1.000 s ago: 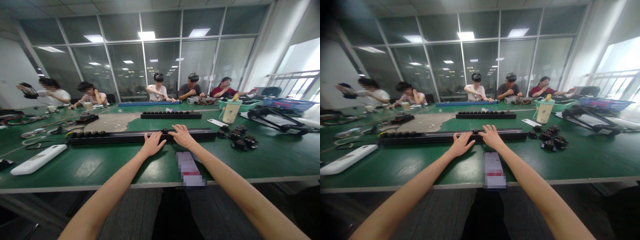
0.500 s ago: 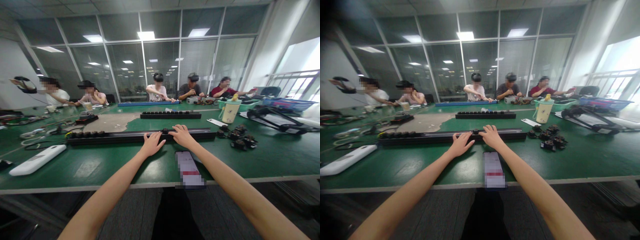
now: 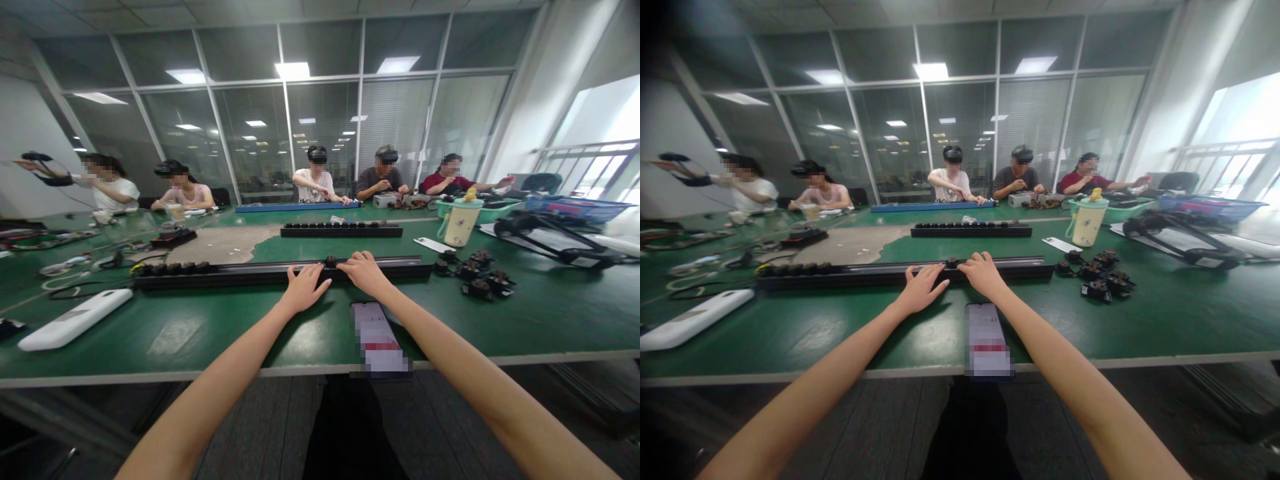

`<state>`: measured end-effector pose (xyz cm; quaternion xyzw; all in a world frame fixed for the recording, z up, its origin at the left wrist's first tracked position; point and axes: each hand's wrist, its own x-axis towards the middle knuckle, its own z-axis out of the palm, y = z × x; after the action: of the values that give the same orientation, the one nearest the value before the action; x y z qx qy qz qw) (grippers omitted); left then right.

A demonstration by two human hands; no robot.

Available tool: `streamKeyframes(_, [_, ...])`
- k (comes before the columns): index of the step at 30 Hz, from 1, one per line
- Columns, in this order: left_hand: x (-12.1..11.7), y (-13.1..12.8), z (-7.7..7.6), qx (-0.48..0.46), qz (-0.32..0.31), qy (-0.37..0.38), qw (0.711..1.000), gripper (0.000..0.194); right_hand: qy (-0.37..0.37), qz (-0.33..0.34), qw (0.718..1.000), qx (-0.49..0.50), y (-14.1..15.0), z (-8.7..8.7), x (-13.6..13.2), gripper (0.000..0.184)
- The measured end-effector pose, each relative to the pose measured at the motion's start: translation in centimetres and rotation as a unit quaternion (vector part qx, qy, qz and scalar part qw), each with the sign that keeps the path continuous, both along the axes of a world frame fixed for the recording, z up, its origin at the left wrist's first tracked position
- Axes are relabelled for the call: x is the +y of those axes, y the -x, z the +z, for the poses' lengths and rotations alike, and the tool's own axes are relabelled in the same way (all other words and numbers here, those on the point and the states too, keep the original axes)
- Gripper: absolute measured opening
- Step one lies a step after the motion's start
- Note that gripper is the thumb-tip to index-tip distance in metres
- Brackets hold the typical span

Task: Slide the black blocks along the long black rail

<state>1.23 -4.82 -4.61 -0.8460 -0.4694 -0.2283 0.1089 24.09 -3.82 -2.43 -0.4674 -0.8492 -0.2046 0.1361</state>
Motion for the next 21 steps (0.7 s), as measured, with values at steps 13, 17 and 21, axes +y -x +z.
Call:
streamKeyframes(13, [-0.15, -0.11, 0.25, 0.001, 0.004, 0.002, 1.000, 0.051, -0.011, -0.005, 1.000, -0.004, 0.30, -0.28, 0.62, 0.039])
streamKeyframes(17, [-0.17, -0.18, 0.27, 0.004, 0.009, -0.001, 1.000, 0.050, -0.017, -0.001, 1.000, -0.009, 0.29, -0.33, 0.72, 0.038])
streamKeyframes(21, [-0.11, -0.21, 0.26, 0.003, 0.006, 0.002, 1.000, 0.050, -0.023, -0.002, 1.000, -0.015, 0.29, -0.19, 0.66, 0.034])
